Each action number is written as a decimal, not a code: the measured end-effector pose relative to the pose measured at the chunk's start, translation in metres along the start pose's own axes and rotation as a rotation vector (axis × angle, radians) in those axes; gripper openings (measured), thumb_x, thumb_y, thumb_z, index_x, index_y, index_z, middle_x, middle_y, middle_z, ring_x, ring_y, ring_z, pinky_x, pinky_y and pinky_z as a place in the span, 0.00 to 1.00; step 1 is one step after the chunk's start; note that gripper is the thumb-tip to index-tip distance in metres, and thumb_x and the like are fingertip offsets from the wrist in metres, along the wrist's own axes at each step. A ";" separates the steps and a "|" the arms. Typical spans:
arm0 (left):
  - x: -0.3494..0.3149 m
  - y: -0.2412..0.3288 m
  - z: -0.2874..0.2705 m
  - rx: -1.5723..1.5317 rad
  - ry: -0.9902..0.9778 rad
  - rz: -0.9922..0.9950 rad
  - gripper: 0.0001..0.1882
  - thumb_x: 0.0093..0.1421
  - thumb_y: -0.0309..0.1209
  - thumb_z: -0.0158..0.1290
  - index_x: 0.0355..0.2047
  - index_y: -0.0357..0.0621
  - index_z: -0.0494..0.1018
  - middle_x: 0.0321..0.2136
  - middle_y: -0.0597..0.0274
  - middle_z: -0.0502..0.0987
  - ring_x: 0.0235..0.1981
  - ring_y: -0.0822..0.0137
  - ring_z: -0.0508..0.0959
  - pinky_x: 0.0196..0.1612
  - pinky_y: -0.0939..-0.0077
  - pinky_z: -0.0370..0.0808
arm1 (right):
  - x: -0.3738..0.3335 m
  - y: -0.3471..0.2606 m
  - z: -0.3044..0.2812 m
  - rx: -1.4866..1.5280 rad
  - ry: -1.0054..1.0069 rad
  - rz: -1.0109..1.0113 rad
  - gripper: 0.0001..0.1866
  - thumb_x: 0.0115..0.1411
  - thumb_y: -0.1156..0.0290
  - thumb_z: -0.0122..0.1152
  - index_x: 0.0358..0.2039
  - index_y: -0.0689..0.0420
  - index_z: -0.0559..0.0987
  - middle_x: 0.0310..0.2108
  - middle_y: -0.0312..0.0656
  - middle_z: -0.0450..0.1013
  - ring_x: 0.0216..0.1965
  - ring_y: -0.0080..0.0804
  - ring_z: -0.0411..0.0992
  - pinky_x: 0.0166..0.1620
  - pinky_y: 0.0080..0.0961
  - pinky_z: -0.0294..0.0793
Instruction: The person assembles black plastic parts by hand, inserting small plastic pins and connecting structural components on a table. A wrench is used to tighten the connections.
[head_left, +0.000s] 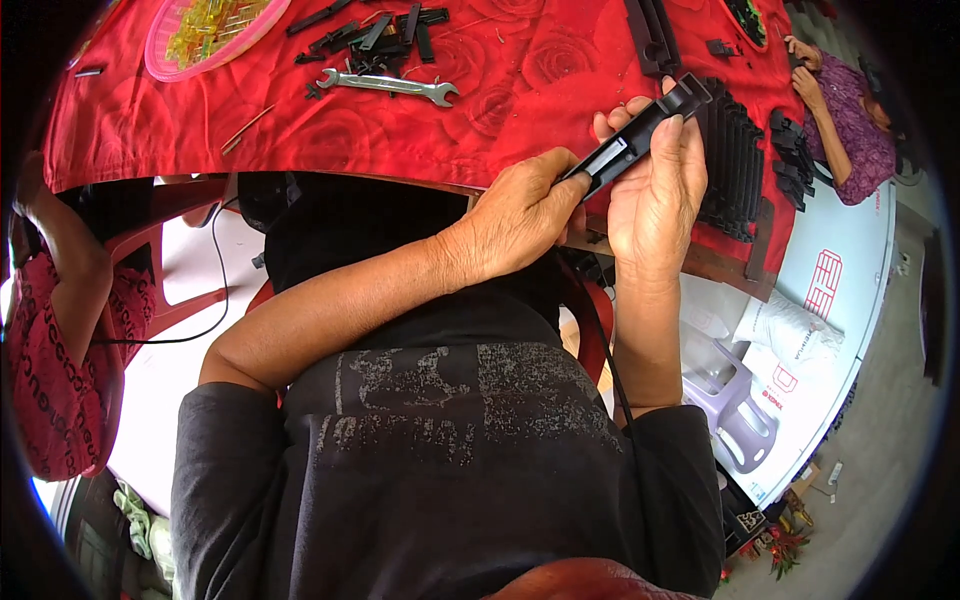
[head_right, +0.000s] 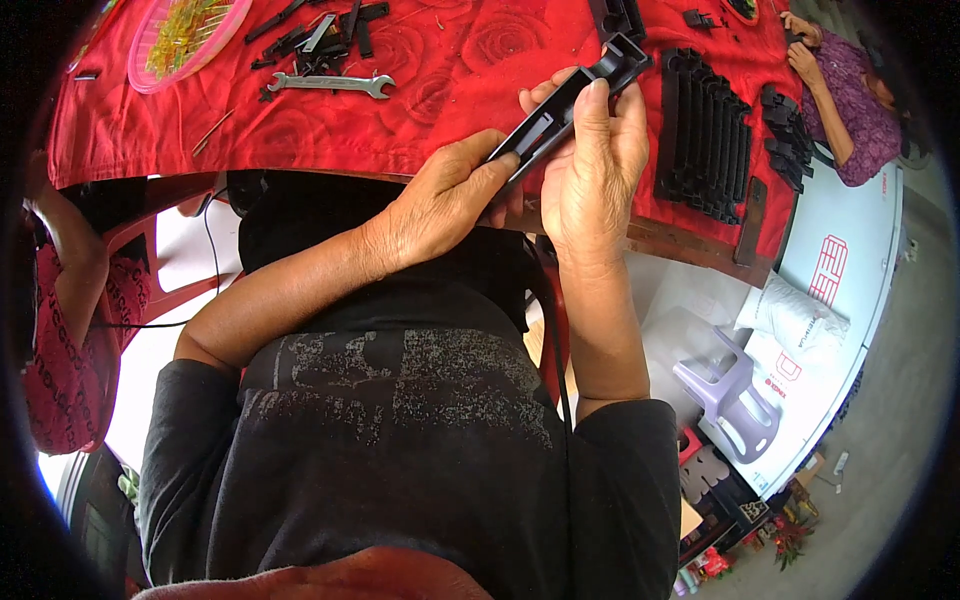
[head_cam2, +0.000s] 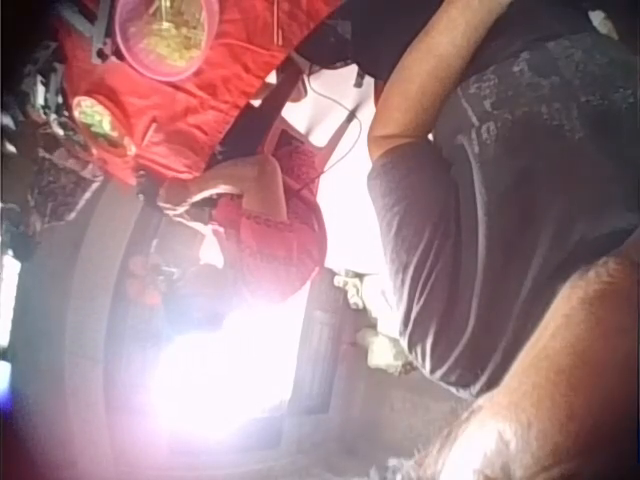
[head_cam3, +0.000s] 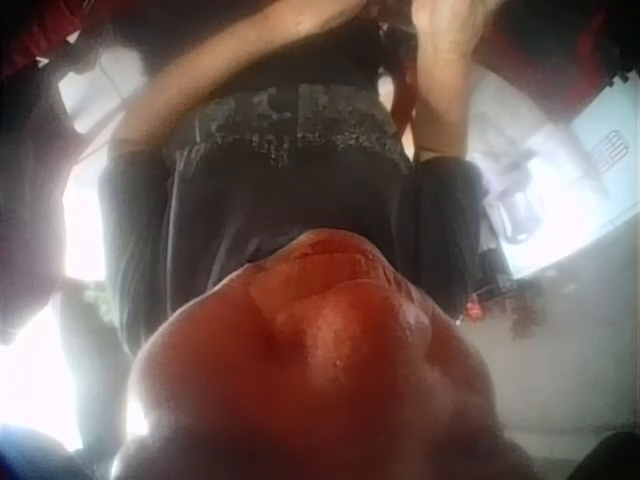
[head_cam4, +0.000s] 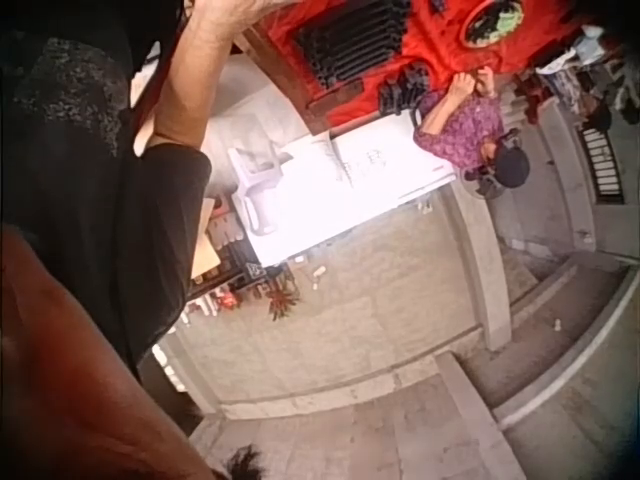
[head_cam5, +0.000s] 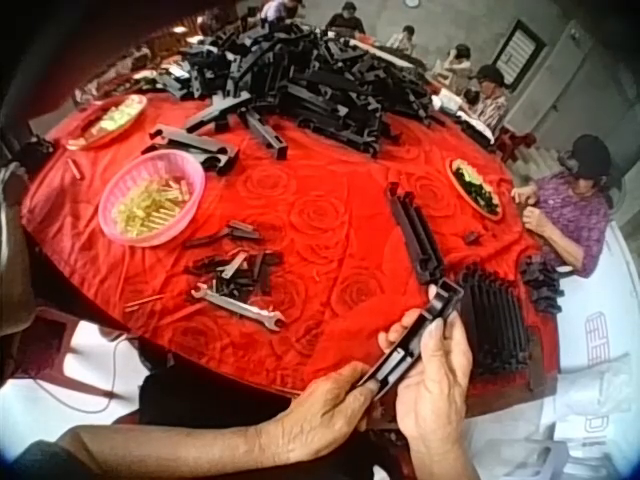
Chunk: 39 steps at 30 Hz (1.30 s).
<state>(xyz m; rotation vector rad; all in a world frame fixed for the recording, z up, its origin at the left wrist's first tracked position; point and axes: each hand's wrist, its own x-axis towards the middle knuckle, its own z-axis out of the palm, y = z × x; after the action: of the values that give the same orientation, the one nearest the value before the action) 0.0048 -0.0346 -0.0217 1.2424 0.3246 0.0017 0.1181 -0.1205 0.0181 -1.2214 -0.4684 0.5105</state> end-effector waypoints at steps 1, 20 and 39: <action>0.000 0.000 0.000 0.000 0.002 0.000 0.14 0.72 0.35 0.41 0.42 0.34 0.68 0.25 0.66 0.74 0.25 0.76 0.73 0.30 0.81 0.72 | 0.000 -0.001 0.002 0.001 -0.001 0.001 0.23 0.71 0.62 0.50 0.61 0.62 0.65 0.42 0.44 0.71 0.42 0.33 0.72 0.53 0.41 0.77; -0.004 0.000 0.003 -0.130 0.004 -0.007 0.18 0.71 0.41 0.41 0.32 0.38 0.67 0.18 0.66 0.71 0.17 0.75 0.71 0.21 0.77 0.69 | -0.008 -0.003 0.009 0.018 0.015 0.023 0.22 0.71 0.64 0.50 0.60 0.63 0.64 0.43 0.44 0.70 0.43 0.33 0.72 0.55 0.42 0.75; 0.002 0.005 -0.003 -0.088 -0.086 -0.050 0.27 0.73 0.47 0.39 0.27 0.37 0.69 0.14 0.67 0.69 0.15 0.75 0.70 0.20 0.77 0.68 | -0.010 0.000 0.005 -0.008 0.001 0.073 0.21 0.72 0.62 0.48 0.56 0.66 0.68 0.43 0.43 0.71 0.45 0.33 0.71 0.56 0.41 0.72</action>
<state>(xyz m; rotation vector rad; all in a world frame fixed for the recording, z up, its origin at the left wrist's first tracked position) 0.0070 -0.0297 -0.0183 1.1431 0.2781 -0.0791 0.1073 -0.1223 0.0194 -1.2497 -0.4259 0.5708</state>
